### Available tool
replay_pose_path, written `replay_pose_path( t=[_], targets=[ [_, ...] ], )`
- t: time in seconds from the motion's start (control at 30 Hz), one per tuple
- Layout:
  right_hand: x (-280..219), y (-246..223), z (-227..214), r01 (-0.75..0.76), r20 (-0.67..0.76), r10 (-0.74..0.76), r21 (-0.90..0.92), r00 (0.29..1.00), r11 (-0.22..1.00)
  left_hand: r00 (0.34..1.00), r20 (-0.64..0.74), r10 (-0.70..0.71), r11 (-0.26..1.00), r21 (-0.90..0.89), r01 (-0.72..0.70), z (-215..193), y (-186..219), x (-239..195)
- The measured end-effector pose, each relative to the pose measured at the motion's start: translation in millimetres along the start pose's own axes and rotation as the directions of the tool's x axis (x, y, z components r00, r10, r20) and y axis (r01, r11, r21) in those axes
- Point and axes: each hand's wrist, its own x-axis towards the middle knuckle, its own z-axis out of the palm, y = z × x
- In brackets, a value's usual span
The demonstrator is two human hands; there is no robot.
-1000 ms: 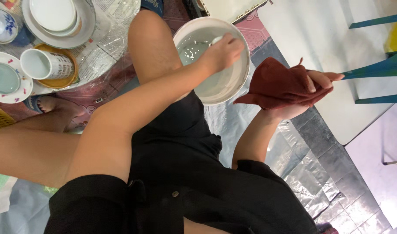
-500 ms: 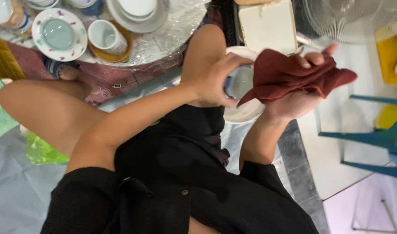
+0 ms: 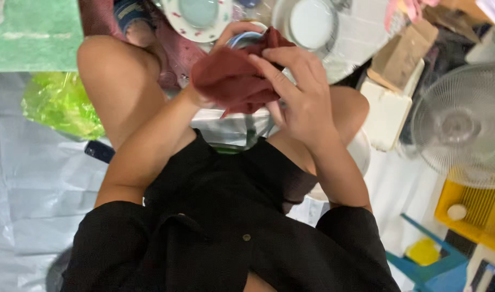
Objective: The person sits cross-legged and wipes various ceramic bowls and cups with a maroon cloth. They handle each item one at a time, wiping the exterior and interior surfaces, then place the items back on the table.
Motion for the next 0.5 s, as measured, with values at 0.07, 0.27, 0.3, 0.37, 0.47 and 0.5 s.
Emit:
replay_pose_path(
  t=[0.07, 0.27, 0.3, 0.37, 0.47, 0.5],
  targets=[
    [12.3, 8.2, 6.1, 0.022, 0.108, -0.022, 0.008, 0.994, 1.000, 0.985, -0.049, 0.168, 0.985, -0.026, -0.169, -7.7, -13.7, -6.5],
    [24.7, 37.1, 31.6, -0.041, 0.299, -0.020, 0.198, 0.954, 0.979, 0.910, -0.333, 0.245, 0.962, 0.197, -0.187, 1.0, -48.0, -27.5],
    [22.3, 39.4, 38.3, -0.062, 0.314, -0.019, 0.248, 0.949, 0.967, 0.903, -0.310, 0.297, 0.921, 0.344, -0.185, -1.2, -44.0, -33.8],
    [16.9, 45.3, 53.9, -0.128, 0.337, 0.018, 0.305, 0.941, 0.944, 0.896, -0.230, 0.380, 0.774, 0.610, -0.171, -5.4, -34.1, -38.5],
    [-0.3, 53.9, 71.7, -0.269, 0.391, 0.104, 0.395, 0.915, 0.878, 0.915, -0.117, 0.386, 0.583, 0.799, -0.144, -9.7, -19.7, -39.5],
    [-5.9, 59.0, 74.4, -0.311, 0.413, 0.110, 0.461, 0.904, 0.831, 0.922, -0.078, 0.378, 0.544, 0.825, -0.154, -10.2, -15.6, -38.3]
  ],
)
